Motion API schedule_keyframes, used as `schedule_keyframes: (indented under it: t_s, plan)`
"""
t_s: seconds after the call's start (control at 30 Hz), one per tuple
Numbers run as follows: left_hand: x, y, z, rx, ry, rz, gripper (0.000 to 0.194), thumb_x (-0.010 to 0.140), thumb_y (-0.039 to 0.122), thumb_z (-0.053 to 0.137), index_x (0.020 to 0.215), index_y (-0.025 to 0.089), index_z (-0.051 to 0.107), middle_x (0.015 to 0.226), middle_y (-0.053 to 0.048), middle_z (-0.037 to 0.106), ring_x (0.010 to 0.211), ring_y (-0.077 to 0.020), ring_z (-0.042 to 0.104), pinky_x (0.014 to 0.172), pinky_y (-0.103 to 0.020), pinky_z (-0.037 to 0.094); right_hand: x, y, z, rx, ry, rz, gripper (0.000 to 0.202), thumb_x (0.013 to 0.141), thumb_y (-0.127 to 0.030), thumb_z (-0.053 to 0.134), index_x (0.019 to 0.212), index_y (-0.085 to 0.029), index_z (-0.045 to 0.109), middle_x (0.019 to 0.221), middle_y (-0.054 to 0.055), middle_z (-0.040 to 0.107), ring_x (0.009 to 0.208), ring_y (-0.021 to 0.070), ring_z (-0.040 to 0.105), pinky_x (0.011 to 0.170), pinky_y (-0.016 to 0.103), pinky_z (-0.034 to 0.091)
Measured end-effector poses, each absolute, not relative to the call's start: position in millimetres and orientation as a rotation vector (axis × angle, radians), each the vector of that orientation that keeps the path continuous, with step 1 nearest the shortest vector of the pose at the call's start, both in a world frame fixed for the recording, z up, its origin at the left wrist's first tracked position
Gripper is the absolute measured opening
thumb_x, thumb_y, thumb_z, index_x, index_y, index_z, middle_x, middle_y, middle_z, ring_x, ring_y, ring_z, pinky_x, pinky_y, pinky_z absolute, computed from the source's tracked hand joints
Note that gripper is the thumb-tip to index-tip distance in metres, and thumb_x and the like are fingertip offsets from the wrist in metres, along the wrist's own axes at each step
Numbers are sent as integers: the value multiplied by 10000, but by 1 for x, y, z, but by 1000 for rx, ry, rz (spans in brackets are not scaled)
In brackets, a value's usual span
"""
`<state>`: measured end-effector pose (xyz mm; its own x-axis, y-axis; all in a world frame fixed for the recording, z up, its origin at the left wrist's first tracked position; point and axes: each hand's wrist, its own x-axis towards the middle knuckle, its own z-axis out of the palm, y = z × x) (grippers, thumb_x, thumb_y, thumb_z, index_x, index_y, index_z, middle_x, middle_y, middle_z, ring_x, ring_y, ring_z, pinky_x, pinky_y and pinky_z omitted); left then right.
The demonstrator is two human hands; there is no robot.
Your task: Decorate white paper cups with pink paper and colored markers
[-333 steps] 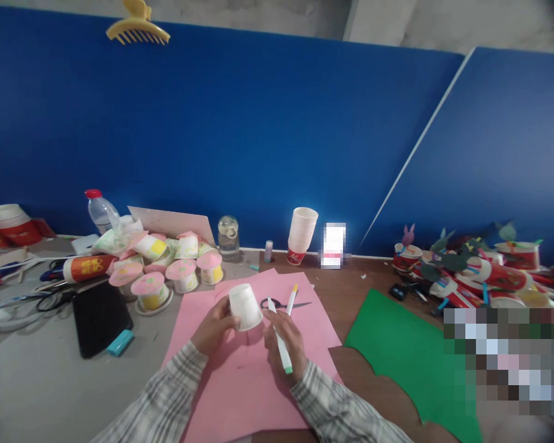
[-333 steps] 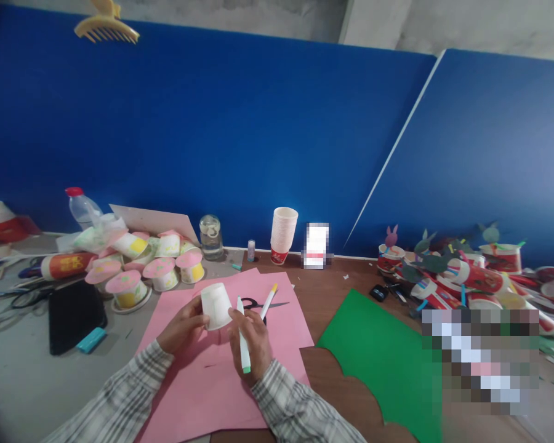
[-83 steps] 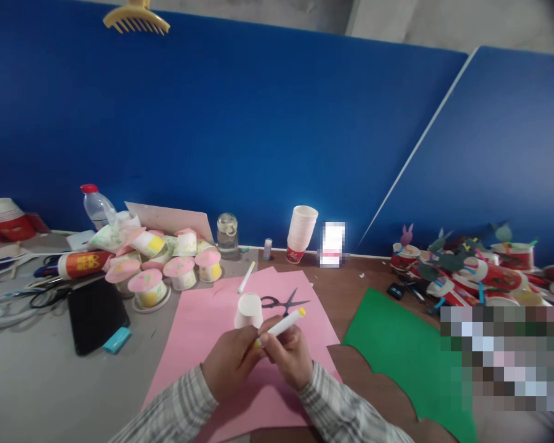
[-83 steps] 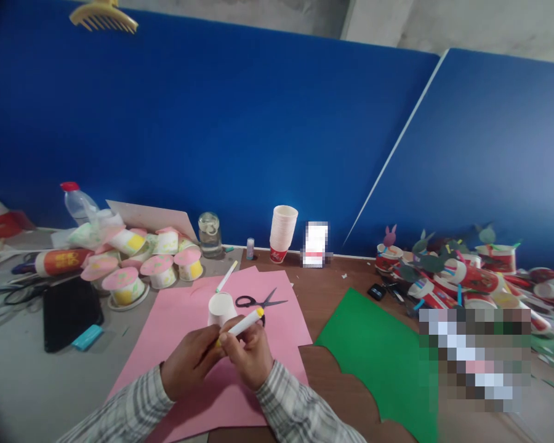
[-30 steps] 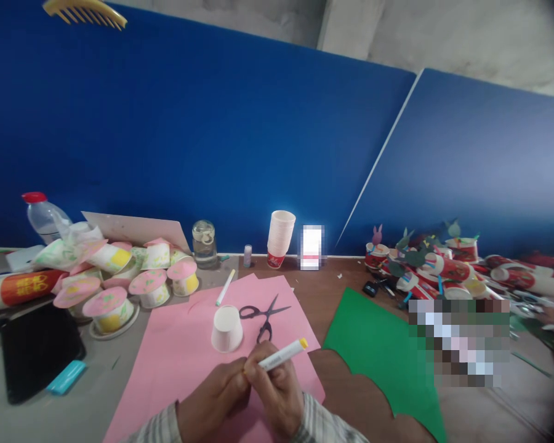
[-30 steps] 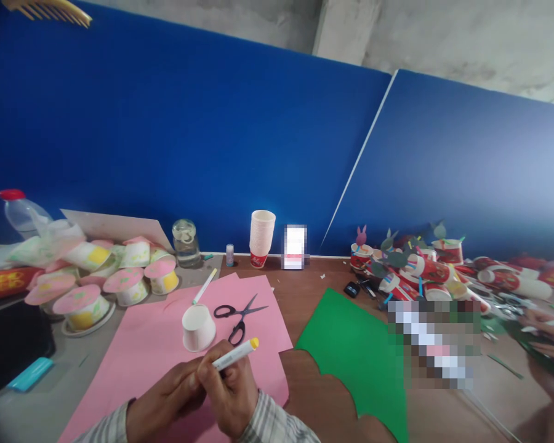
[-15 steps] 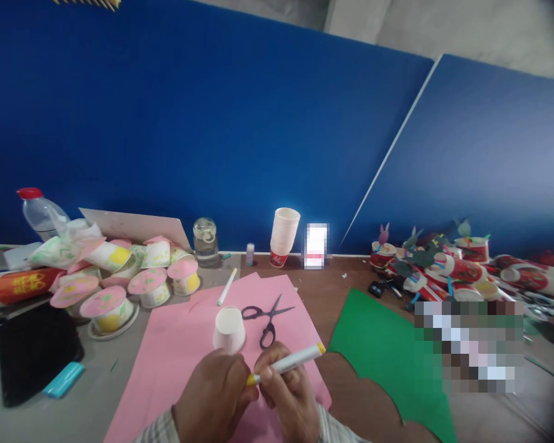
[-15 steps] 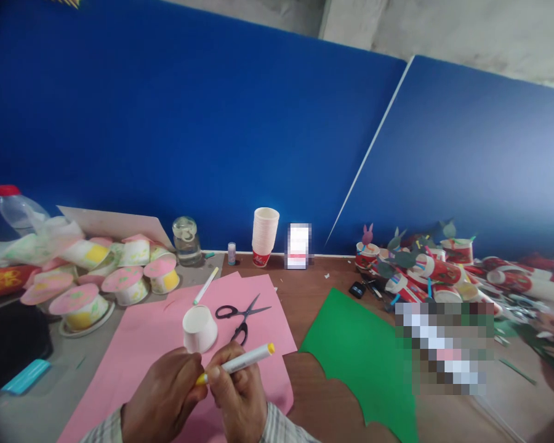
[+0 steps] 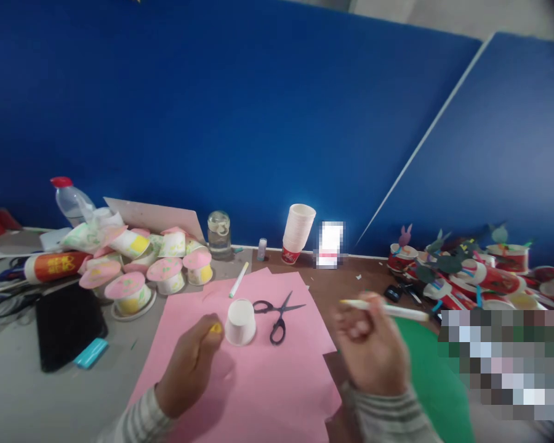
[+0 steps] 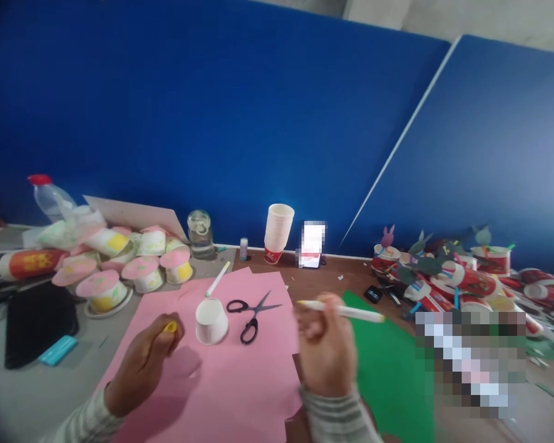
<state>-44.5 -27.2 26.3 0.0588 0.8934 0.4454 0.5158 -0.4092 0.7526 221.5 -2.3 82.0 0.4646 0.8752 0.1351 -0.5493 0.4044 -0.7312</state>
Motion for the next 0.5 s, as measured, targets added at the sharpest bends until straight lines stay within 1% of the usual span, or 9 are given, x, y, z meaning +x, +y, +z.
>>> schedule_keyframes:
  t_s: [0.07, 0.1, 0.13, 0.2, 0.23, 0.27, 0.33, 0.4, 0.5]
  plan:
    - [-43, -20, 28, 1896, 1331, 1307, 371, 807, 482, 282, 656, 235, 513, 520, 53, 482, 471, -123, 478, 484, -248, 414, 204, -3, 68, -680, -651, 1058, 233, 658, -453, 722, 673, -250, 610, 349, -112, 417, 325, 55, 391, 448, 243, 434]
    - [-42, -16, 28, 1840, 1375, 1364, 357, 803, 482, 291, 763, 228, 539, 509, 63, 474, 465, -120, 475, 489, -246, 414, 195, -5, 58, -691, -690, 1059, 250, 649, -470, 724, 718, -254, 617, 362, -104, 454, 344, 70, 423, 461, 256, 458]
    - [-42, -12, 26, 1770, 1427, 1406, 353, 802, 472, 302, 889, 222, 535, 496, 76, 459, 449, -115, 461, 498, -248, 414, 186, -6, 47, -715, -725, 1048, 291, 660, -495, 703, 813, -261, 621, 380, -93, 496, 356, 89, 452, 449, 260, 464]
    - [-46, -4, 20, 1694, 1483, 1403, 367, 796, 450, 306, 1003, 220, 503, 489, 92, 424, 440, -110, 439, 524, -258, 415, 175, -8, 27, -794, -848, 1062, 375, 701, -516, 650, 969, -261, 592, 391, -70, 558, 346, 124, 484, 361, 232, 415]
    - [-48, 0, 16, 1715, 1481, 1379, 364, 783, 447, 320, 985, 221, 520, 504, 86, 428, 460, -113, 445, 525, -261, 410, 171, -9, 19, -837, -943, 1091, 365, 722, -495, 638, 985, -248, 585, 409, -58, 586, 345, 131, 497, 347, 228, 406]
    - [-50, 4, 13, 1750, 1476, 1342, 357, 771, 447, 325, 935, 223, 549, 531, 75, 434, 494, -120, 458, 544, -271, 415, 169, -10, 12, -862, -1025, 1114, 331, 737, -488, 621, 948, -234, 600, 418, -48, 599, 344, 130, 500, 349, 229, 414]
    - [-53, 8, 9, 1789, 1519, 1317, 336, 738, 449, 358, 884, 230, 567, 628, 46, 470, 564, -137, 478, 582, -300, 433, 165, -11, 2, -879, -1134, 1116, 274, 758, -475, 595, 856, -221, 613, 512, -20, 646, 423, 137, 555, 414, 242, 469]
    - [-52, 9, 5, 1816, 1558, 1278, 355, 671, 456, 470, 947, 244, 541, 728, 28, 481, 654, -164, 495, 654, -351, 457, 159, -11, -5, -929, -1225, 1086, 235, 758, -439, 607, 834, -217, 608, 664, 8, 681, 563, 154, 613, 509, 253, 511]
    - [-44, 6, -1, 1837, 1511, 1139, 652, 516, 396, 682, 1104, 275, 430, 926, -7, 474, 855, -223, 494, 789, -425, 450, 147, -10, -17, -1012, -1305, 1034, 194, 755, -373, 628, 872, -223, 588, 804, 15, 677, 719, 171, 635, 636, 269, 528]
